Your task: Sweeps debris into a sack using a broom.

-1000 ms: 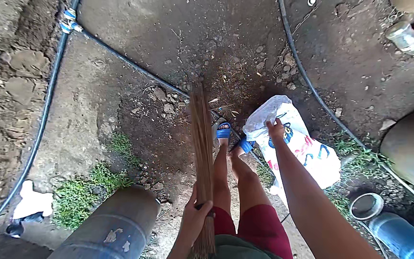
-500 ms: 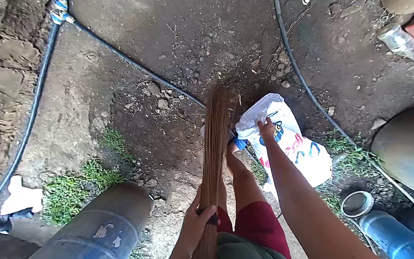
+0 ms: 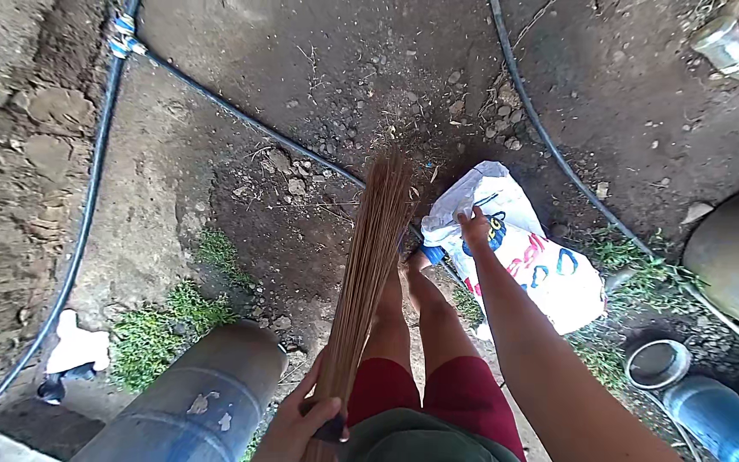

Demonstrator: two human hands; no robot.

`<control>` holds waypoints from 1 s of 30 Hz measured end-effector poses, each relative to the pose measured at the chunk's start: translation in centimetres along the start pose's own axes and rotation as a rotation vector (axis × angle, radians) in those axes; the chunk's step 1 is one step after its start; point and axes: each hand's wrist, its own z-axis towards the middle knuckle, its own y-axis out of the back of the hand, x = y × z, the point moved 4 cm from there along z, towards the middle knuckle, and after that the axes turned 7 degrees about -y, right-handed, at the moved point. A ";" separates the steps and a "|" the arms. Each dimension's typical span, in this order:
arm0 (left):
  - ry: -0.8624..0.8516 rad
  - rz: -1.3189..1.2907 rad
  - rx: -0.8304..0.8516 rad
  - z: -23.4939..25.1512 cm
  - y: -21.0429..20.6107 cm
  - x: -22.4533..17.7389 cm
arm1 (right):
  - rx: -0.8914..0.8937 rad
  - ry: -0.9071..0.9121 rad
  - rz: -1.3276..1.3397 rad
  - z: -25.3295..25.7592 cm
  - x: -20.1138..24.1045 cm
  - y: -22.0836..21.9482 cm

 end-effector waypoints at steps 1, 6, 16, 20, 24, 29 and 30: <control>0.025 -0.016 0.020 0.4 0.6 -0.5 | -0.003 -0.004 -0.001 0.1 0.1 0.1; 0.113 -0.215 0.104 5.9 -1.4 -4.5 | -0.014 -0.019 0.033 -0.2 0.5 0.4; -0.075 -0.066 0.023 2.5 3.4 -6.8 | -0.023 -0.039 0.061 0.3 0.3 0.7; -0.118 0.181 -0.100 8.2 -0.9 -9.5 | -0.016 -0.108 0.076 -0.1 0.1 0.2; -0.011 0.247 -0.006 10.5 0.1 -10.3 | -0.039 -0.157 0.057 -0.3 0.3 -0.6; -0.090 0.255 0.015 6.6 5.8 -11.6 | -0.070 -0.189 0.023 -0.8 1.6 -0.9; -0.094 0.268 0.003 6.7 5.9 -11.6 | -0.076 -0.190 0.023 -0.8 1.9 -1.2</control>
